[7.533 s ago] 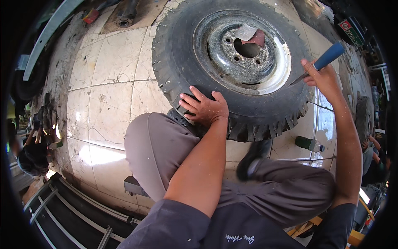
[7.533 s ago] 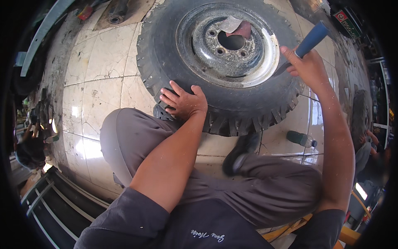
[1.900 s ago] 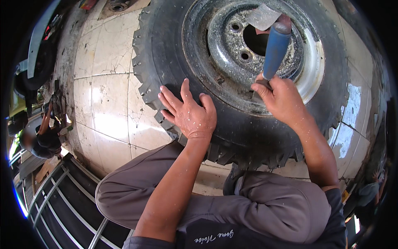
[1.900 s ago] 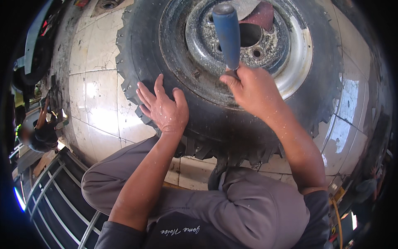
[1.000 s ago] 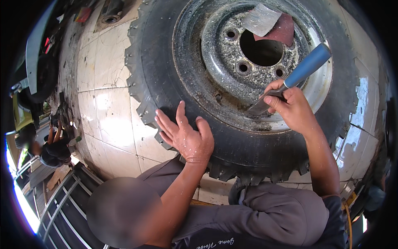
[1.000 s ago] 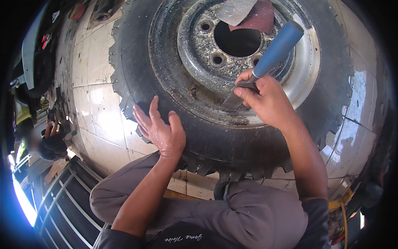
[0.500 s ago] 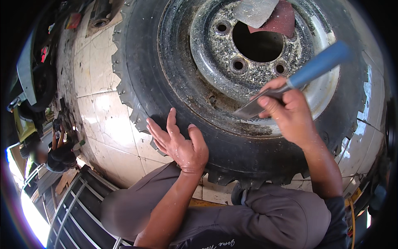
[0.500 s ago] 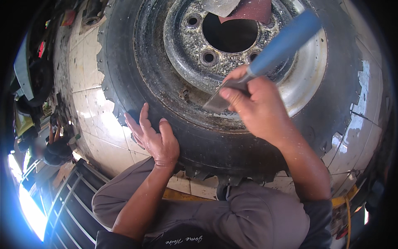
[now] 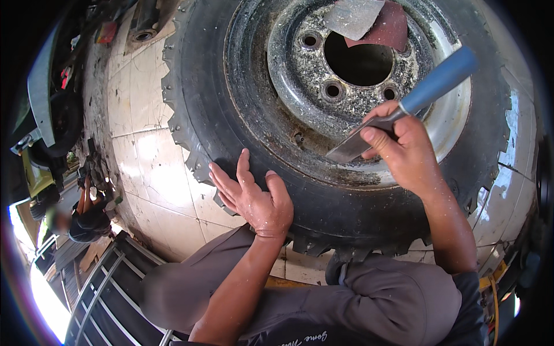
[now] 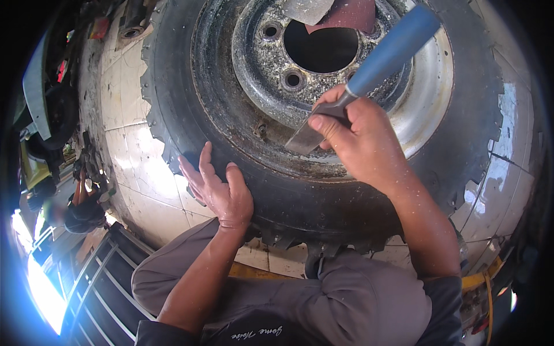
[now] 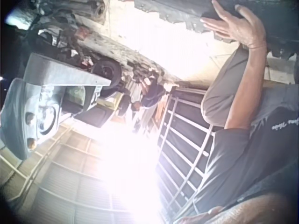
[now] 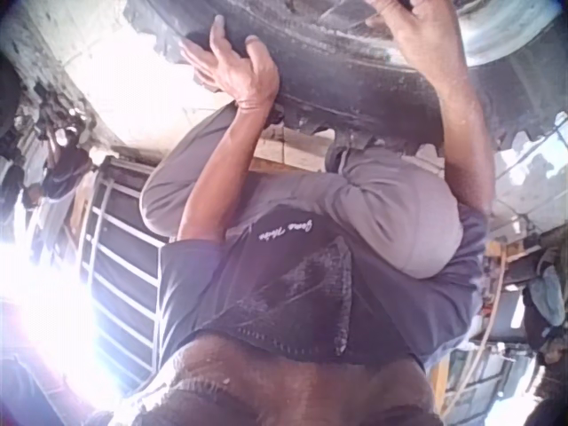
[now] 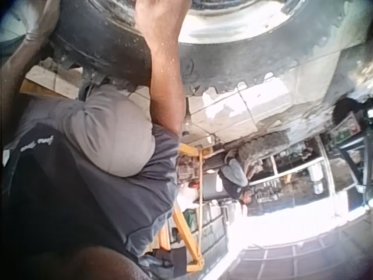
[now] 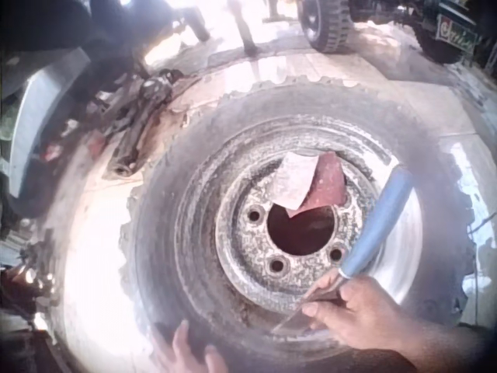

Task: The person sits on the floor and uses a scraper tool to clean the inner rim of a large vehicle tire. They repeatedly scrape the metal surface to remove dirt and debris, working methodically around the circumference of the rim.

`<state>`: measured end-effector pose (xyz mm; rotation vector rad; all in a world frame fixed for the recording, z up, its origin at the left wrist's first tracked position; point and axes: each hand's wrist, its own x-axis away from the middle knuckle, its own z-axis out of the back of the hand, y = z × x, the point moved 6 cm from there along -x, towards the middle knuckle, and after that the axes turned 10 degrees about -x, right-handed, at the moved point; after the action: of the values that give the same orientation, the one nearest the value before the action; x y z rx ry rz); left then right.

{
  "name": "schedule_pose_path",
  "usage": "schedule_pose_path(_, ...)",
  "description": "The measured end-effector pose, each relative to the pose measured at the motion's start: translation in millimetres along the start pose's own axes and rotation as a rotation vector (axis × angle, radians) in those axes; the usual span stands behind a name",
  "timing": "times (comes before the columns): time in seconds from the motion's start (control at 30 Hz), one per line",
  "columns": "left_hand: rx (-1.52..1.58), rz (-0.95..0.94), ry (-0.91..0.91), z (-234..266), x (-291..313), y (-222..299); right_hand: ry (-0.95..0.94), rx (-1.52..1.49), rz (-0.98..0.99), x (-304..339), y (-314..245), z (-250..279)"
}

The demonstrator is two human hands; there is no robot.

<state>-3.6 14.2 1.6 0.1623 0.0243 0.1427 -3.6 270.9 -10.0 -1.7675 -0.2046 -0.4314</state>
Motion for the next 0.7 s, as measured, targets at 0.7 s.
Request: schedule_pose_path(0.7,-0.007,0.013,-0.012,-0.8,1.7,-0.5,-0.004,0.000,-0.019,3.0,4.5,1.9)
